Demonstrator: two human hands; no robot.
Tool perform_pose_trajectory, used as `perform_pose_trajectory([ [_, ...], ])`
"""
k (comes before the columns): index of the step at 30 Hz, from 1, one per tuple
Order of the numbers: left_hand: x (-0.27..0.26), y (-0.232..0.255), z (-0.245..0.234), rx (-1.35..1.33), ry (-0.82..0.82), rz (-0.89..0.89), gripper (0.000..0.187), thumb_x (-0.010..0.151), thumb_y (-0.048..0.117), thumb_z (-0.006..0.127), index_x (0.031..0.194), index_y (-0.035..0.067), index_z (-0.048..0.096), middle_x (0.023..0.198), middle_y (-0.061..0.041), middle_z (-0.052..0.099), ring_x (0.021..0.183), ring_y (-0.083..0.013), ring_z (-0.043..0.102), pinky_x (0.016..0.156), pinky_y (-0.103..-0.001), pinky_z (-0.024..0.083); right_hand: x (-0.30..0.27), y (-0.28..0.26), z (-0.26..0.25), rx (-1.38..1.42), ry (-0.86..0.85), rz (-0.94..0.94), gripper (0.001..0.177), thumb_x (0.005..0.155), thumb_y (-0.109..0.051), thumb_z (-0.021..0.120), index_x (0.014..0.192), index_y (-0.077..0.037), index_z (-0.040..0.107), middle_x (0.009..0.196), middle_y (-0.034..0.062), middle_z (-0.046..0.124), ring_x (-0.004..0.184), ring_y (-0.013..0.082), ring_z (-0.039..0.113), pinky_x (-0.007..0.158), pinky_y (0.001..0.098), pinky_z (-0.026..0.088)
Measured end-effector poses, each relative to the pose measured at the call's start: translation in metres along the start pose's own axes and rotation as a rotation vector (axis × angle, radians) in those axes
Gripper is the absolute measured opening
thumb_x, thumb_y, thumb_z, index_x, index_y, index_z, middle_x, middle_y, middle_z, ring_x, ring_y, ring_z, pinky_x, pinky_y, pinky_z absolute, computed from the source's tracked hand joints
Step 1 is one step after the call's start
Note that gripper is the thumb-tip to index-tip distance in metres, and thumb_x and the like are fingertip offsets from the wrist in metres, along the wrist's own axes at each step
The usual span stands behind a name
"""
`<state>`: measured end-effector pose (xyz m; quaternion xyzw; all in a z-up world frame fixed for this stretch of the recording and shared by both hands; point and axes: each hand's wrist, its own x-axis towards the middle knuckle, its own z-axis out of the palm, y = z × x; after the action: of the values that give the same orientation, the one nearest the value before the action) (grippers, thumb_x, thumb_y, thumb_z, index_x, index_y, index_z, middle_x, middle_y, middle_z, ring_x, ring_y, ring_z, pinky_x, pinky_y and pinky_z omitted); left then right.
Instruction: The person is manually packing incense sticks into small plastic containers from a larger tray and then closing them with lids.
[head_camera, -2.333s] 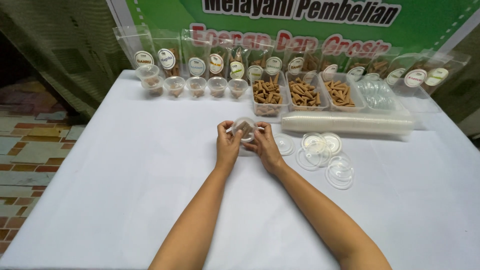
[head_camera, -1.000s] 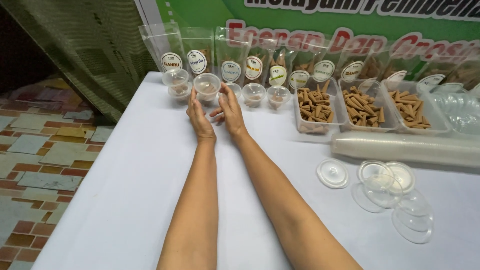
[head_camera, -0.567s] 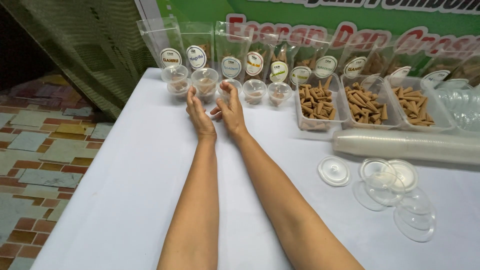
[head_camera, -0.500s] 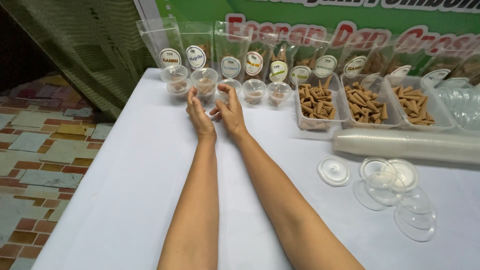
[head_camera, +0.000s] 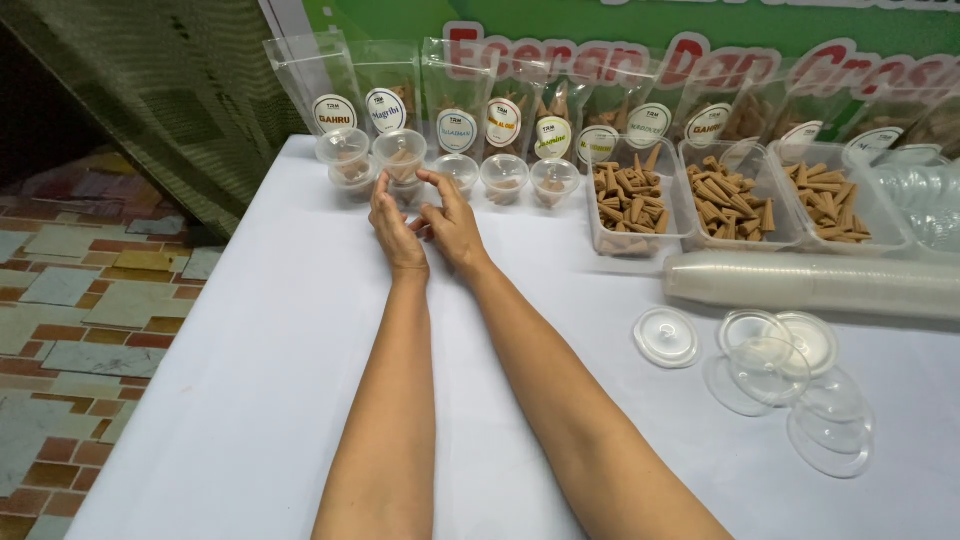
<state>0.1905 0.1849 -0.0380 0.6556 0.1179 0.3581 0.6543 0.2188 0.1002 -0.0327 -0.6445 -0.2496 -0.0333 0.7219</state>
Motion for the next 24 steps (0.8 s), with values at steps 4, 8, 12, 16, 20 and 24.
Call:
perform_pose_trajectory([
  [4,0.003,-0.008,0.000,-0.001,0.005,-0.022,0.059,0.106,0.057,0.021,0.145,0.024,0.052,0.150,0.003,0.050,0.126,-0.0227,0.046,0.083,-0.023,0.054,-0.002,-0.005,0.001,-0.001,0.010,0.003,0.047,0.094,-0.006,0.050,0.140,-0.013,0.057,0.138,0.0121,0.051,0.072,0.0273,0.077,0.051,0.0291,0.061],
  [8,0.008,-0.018,0.001,-0.022,0.008,-0.036,0.059,0.104,0.061,0.025,0.144,0.029,0.052,0.146,-0.003,0.051,0.114,-0.0246,0.049,0.081,-0.026,0.059,-0.004,-0.008,0.001,0.016,0.000,0.005,0.044,0.095,-0.005,0.049,0.138,-0.010,0.057,0.137,0.0143,0.051,0.072,0.0284,0.077,0.052,0.0299,0.061],
  [12,0.003,-0.014,0.000,0.005,0.035,-0.019,0.058,0.104,0.061,0.026,0.145,0.029,0.052,0.149,-0.001,0.049,0.121,-0.0271,0.051,0.089,-0.029,0.055,-0.008,-0.016,0.001,0.007,-0.002,0.010,0.043,0.094,-0.005,0.049,0.136,-0.011,0.058,0.139,0.0132,0.052,0.073,0.0269,0.077,0.053,0.0294,0.061],
  [16,0.003,-0.013,0.000,-0.057,0.041,-0.081,0.059,0.103,0.064,0.028,0.145,0.028,0.049,0.137,-0.012,0.052,0.101,-0.0287,0.052,0.075,-0.030,0.063,-0.012,-0.014,0.001,-0.006,0.004,0.008,0.043,0.094,-0.005,0.050,0.135,-0.011,0.058,0.140,0.0121,0.052,0.072,0.0266,0.077,0.053,0.0294,0.061],
  [20,0.009,-0.041,0.000,-0.006,0.093,0.098,0.040,0.107,0.041,0.037,0.132,0.013,0.050,0.110,-0.016,0.057,0.085,-0.0241,0.058,0.062,-0.029,0.061,-0.028,-0.021,-0.003,-0.277,-0.034,-0.128,0.043,0.092,0.000,0.051,0.133,-0.013,0.058,0.132,0.0107,0.056,0.098,0.0307,0.069,0.081,0.0375,0.056],
  [24,0.002,-0.039,-0.001,0.186,0.061,0.304,0.019,0.100,0.019,0.048,0.116,0.009,0.050,0.109,-0.013,0.048,0.102,-0.0315,0.053,0.092,-0.039,0.049,-0.062,-0.040,-0.008,-0.569,-0.119,-0.190,0.049,0.089,0.008,0.047,0.132,-0.015,0.056,0.128,0.0066,0.057,0.127,0.0295,0.059,0.108,0.0425,0.048],
])
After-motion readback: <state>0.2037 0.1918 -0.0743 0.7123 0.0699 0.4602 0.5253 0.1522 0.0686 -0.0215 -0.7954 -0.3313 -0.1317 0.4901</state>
